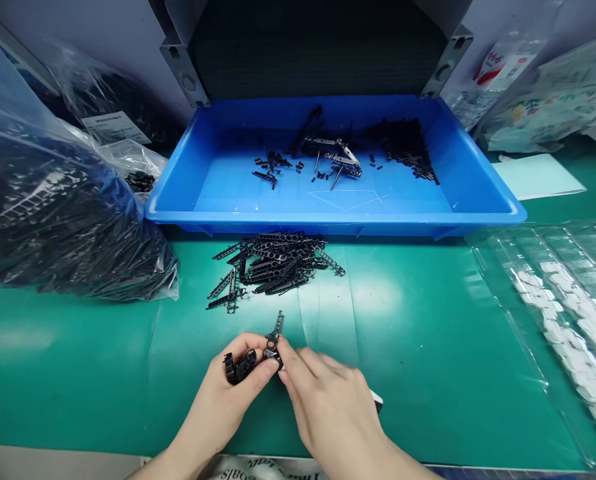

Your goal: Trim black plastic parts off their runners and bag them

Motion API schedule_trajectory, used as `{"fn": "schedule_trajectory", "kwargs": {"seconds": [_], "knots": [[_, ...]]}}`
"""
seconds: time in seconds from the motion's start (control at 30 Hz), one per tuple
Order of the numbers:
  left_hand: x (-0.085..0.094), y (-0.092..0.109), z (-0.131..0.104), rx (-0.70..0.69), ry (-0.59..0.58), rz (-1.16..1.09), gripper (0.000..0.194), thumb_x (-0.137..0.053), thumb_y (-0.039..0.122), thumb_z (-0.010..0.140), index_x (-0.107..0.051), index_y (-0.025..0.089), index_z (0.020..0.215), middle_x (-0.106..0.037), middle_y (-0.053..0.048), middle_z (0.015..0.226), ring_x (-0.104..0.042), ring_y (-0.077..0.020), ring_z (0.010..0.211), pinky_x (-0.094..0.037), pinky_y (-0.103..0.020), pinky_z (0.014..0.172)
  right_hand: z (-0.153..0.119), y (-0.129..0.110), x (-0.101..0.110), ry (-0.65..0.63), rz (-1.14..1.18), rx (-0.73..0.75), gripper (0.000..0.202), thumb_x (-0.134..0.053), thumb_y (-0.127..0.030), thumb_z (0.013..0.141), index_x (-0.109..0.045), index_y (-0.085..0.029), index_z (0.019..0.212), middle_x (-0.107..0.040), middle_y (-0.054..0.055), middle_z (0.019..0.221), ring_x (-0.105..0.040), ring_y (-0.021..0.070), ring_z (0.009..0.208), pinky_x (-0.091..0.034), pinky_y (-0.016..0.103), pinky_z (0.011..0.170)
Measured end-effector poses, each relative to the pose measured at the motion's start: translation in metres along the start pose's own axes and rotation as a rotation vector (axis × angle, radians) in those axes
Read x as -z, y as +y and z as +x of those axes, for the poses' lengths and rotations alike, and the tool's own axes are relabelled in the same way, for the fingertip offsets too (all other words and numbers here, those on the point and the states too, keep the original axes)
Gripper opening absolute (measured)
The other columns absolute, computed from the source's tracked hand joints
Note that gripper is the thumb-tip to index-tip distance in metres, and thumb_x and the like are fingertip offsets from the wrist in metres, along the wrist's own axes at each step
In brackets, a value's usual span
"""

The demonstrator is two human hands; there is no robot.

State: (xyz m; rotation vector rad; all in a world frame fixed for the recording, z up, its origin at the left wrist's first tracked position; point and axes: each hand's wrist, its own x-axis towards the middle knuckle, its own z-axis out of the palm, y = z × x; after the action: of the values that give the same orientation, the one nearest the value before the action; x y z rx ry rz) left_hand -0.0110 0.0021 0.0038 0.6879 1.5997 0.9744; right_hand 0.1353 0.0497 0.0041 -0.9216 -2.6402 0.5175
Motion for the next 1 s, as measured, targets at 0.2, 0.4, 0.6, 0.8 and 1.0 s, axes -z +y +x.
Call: {"fn": "schedule_trajectory", "kwargs": {"seconds": [0.2,0.4,0.6,0.8,1.0], "knots": [[-0.001,-0.004,-0.001,0.003,0.061,0.076,0.012,-0.058,0.031,0.071,-0.055,0.019,0.071,-0.047,0.005,0.06,-0.044,-0.012,0.057,-0.037,-0.022,0.056,-0.002,-0.006,-0.007,0.022,-0.074,-0.037,0.039,-0.022,-0.022,0.096,-0.057,-0.011,0.111,-0.064,0.004,0.069,-0.059,0.0143,0.054,-0.039,0.023,0.04],[0.009,-0.014,0.0,0.035,0.139,-0.088,0.018,-0.057,0.036,0.076,-0.05,0.02,0.077,-0.042,0.007,0.055,-0.036,-0.0077,0.046,-0.031,-0.019,0.046,0.013,0.009,-0.004,0.057,-0.068,-0.101,0.038,-0.024,-0.025,0.096,-0.054,-0.011,0.114,-0.064,0.004,0.068,-0.06,0.0154,0.052,-0.036,0.023,0.038],[0.016,-0.009,-0.005,-0.007,0.121,-0.352,0.022,-0.052,0.035,0.082,-0.043,0.02,0.068,-0.047,0.007,0.045,-0.037,-0.008,0.04,-0.03,-0.019,0.041,0.051,0.03,0.006,-0.376,-0.052,0.04,0.034,-0.048,-0.009,0.082,-0.054,-0.022,0.113,-0.06,0.004,0.092,-0.055,0.0134,0.051,-0.039,0.024,0.047],[0.028,-0.015,-0.003,-0.028,0.199,-0.388,0.023,-0.059,0.039,0.078,-0.052,0.018,0.082,-0.04,0.008,0.046,-0.033,-0.0084,0.045,-0.027,-0.02,0.046,0.064,0.041,0.018,-0.442,0.088,0.106,0.008,-0.052,-0.017,0.085,-0.058,-0.02,0.088,-0.053,0.003,0.087,-0.053,0.0128,0.06,-0.043,0.024,0.056],[0.017,-0.02,0.001,-0.011,0.052,-0.492,0.037,-0.071,0.044,0.065,-0.062,0.013,0.083,-0.046,0.004,0.055,-0.038,-0.008,0.049,-0.029,-0.021,0.046,0.038,0.019,0.016,-0.434,0.851,-0.328,0.019,-0.046,-0.034,0.087,-0.049,-0.02,0.074,-0.041,-0.005,0.059,-0.038,0.0096,0.05,-0.034,0.02,0.046]]}}
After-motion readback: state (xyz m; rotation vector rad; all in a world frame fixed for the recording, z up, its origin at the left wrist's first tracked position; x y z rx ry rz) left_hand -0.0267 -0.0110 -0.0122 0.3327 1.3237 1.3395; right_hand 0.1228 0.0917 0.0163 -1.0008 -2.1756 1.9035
